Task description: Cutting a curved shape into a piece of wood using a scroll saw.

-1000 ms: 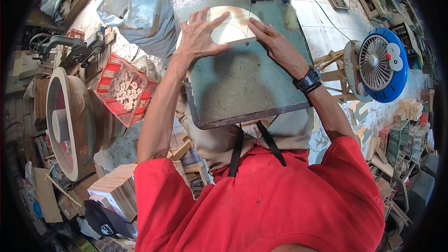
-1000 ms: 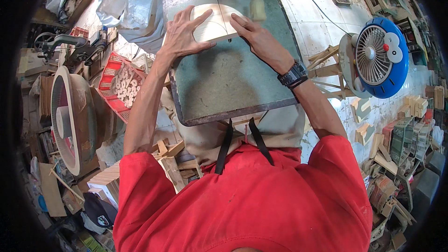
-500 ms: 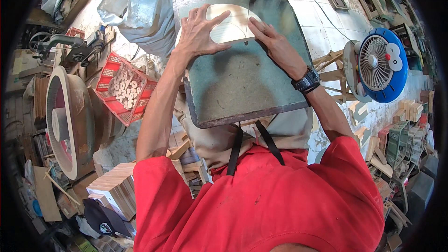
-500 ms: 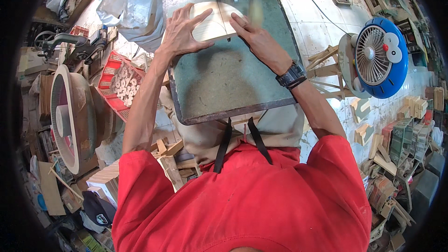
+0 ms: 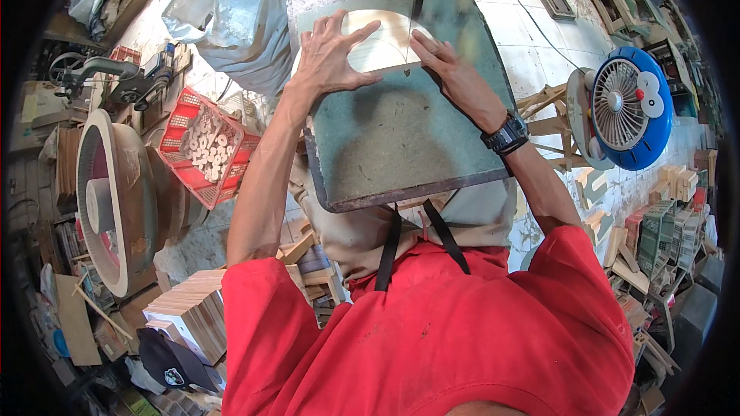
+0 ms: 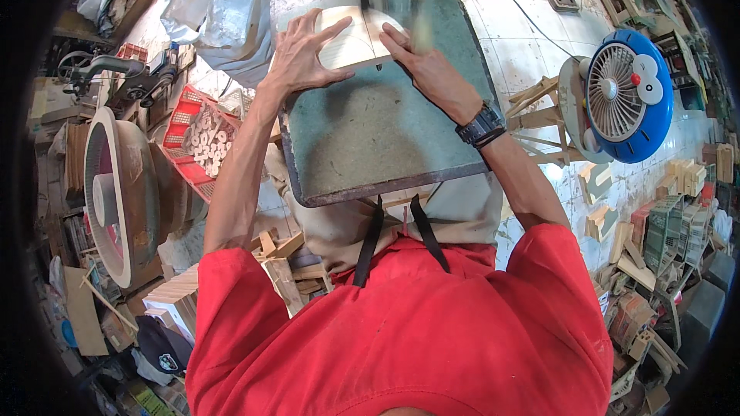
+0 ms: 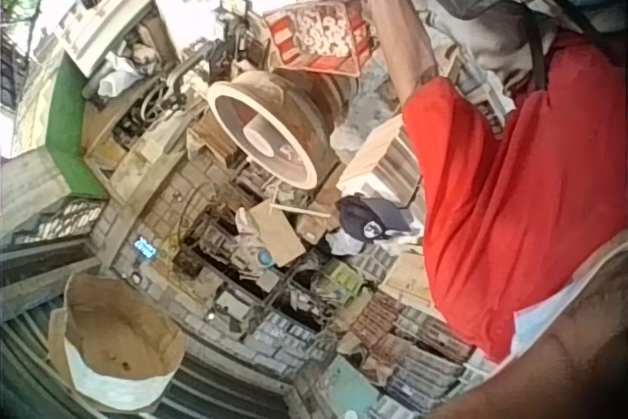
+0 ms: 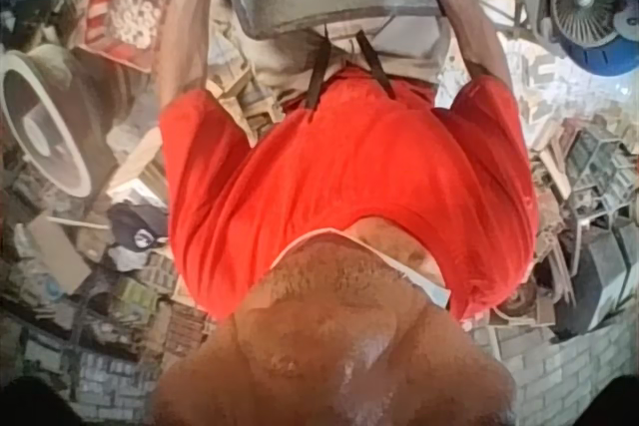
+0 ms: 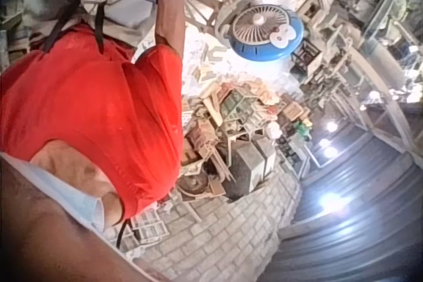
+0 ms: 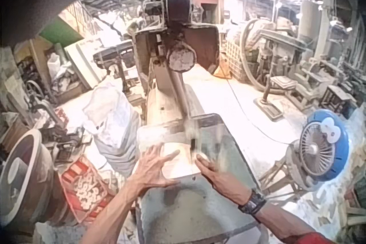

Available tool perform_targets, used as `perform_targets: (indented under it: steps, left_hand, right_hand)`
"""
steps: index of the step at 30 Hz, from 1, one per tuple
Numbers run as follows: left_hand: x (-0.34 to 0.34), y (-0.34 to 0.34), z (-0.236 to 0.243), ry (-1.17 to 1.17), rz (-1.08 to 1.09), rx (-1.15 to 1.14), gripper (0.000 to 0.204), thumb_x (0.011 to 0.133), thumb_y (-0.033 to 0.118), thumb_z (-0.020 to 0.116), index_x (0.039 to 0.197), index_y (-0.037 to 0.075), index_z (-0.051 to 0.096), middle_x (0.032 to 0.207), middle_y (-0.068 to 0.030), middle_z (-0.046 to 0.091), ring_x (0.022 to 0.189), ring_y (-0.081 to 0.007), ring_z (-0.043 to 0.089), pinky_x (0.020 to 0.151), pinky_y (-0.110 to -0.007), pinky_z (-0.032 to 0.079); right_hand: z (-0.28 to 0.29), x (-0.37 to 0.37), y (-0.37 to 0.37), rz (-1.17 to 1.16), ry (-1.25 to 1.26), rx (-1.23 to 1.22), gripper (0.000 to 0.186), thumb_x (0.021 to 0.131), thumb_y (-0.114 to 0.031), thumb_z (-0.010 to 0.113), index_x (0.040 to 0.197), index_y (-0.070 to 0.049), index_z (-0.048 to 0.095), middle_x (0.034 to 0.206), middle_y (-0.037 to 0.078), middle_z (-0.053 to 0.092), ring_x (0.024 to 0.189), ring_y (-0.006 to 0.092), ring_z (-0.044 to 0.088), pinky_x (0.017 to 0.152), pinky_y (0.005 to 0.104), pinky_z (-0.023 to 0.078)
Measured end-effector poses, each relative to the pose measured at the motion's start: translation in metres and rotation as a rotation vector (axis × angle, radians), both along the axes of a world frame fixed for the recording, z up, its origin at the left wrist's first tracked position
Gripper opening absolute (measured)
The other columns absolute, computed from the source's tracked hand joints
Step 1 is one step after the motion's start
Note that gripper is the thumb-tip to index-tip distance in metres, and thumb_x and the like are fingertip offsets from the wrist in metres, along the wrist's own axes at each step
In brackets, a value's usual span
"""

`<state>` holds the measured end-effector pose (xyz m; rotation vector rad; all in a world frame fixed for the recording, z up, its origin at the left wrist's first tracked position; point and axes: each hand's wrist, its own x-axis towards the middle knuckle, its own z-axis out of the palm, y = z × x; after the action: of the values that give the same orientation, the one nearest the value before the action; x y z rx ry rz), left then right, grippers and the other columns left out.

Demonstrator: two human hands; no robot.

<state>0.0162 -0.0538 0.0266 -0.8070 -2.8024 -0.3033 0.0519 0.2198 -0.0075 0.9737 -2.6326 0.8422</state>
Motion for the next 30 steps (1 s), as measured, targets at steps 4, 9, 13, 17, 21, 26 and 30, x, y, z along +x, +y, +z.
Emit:
perform_targets:
  steps: [4, 9, 13, 17, 21, 26, 30]
  left_hand:
    - [0.000, 0.000, 0.001, -0.032, 0.013, -0.025, 0.093, 0.061, 0.060, 0.085, 0.146, 0.039, 0.054, 0.149, -0.0186, 0.042, 0.130, -0.0419, 0.045, 0.102, -0.059, 0.040]
    - [-0.003, 0.003, 0.001, -0.048, 0.006, -0.019, 0.096, 0.060, 0.060, 0.085, 0.147, 0.037, 0.053, 0.149, -0.0193, 0.042, 0.130, -0.0425, 0.045, 0.103, -0.058, 0.041]
    - [-0.007, -0.002, 0.003, -0.074, 0.060, 0.031, 0.101, 0.056, 0.060, 0.085, 0.147, 0.032, 0.052, 0.142, -0.0218, 0.045, 0.125, -0.0431, 0.048, 0.100, -0.057, 0.043]
    - [0.018, -0.043, 0.007, -0.134, 0.237, 0.003, 0.109, 0.049, 0.061, 0.086, 0.146, 0.028, 0.053, 0.126, -0.0209, 0.052, 0.113, -0.0415, 0.054, 0.094, -0.054, 0.047]
    - [0.105, -0.051, 0.007, -0.205, 0.329, 0.152, 0.113, 0.046, 0.061, 0.087, 0.147, 0.025, 0.051, 0.120, -0.0221, 0.053, 0.109, -0.0415, 0.055, 0.095, -0.052, 0.046]
    - [0.212, 0.023, 0.058, -0.217, 0.293, 0.391, 0.117, 0.048, 0.057, 0.087, 0.146, 0.007, 0.045, 0.120, -0.0223, 0.050, 0.110, -0.0388, 0.051, 0.092, -0.048, 0.045]
    - [0.259, 0.033, 0.053, -0.230, 0.465, 0.545, 0.118, 0.050, 0.050, 0.088, 0.149, 0.007, 0.041, 0.128, -0.0234, 0.043, 0.113, -0.0411, 0.048, 0.093, -0.051, 0.044]
  right_hand:
    - [0.006, 0.002, -0.001, -0.029, -0.085, 0.049, 0.062, 0.097, 0.003, 0.051, 0.155, -0.016, 0.038, 0.159, 0.006, 0.041, 0.138, 0.0319, 0.048, 0.121, 0.0461, 0.032]
    - [0.007, 0.001, 0.001, -0.045, -0.081, 0.047, 0.061, 0.098, 0.003, 0.049, 0.155, -0.015, 0.037, 0.159, 0.007, 0.041, 0.137, 0.0343, 0.048, 0.120, 0.0442, 0.033]
    - [0.005, 0.000, 0.012, -0.074, -0.184, -0.020, 0.059, 0.097, 0.002, 0.049, 0.154, -0.011, 0.039, 0.156, 0.015, 0.043, 0.133, 0.0391, 0.050, 0.116, 0.0439, 0.037]
    - [0.020, 0.037, 0.037, -0.121, 0.031, 0.167, 0.057, 0.095, 0.002, 0.052, 0.151, -0.002, 0.039, 0.142, 0.025, 0.051, 0.124, 0.0421, 0.055, 0.103, 0.0432, 0.047]
    - [0.024, 0.119, 0.008, -0.065, -0.366, 0.012, 0.076, 0.091, -0.014, 0.071, 0.154, 0.001, 0.031, 0.149, 0.023, 0.047, 0.121, 0.0387, 0.059, 0.095, 0.0426, 0.053]
    - [0.056, 0.179, -0.054, -0.193, -0.444, -1.023, 0.116, 0.077, -0.048, 0.086, 0.158, -0.001, 0.018, 0.155, 0.018, 0.040, 0.126, 0.0288, 0.055, 0.100, 0.0406, 0.049]
    - [0.062, 0.189, -0.068, -0.216, -0.382, -1.012, 0.088, 0.090, -0.059, 0.070, 0.146, 0.001, 0.037, 0.143, 0.017, 0.049, 0.125, 0.0267, 0.053, 0.101, 0.0414, 0.046]
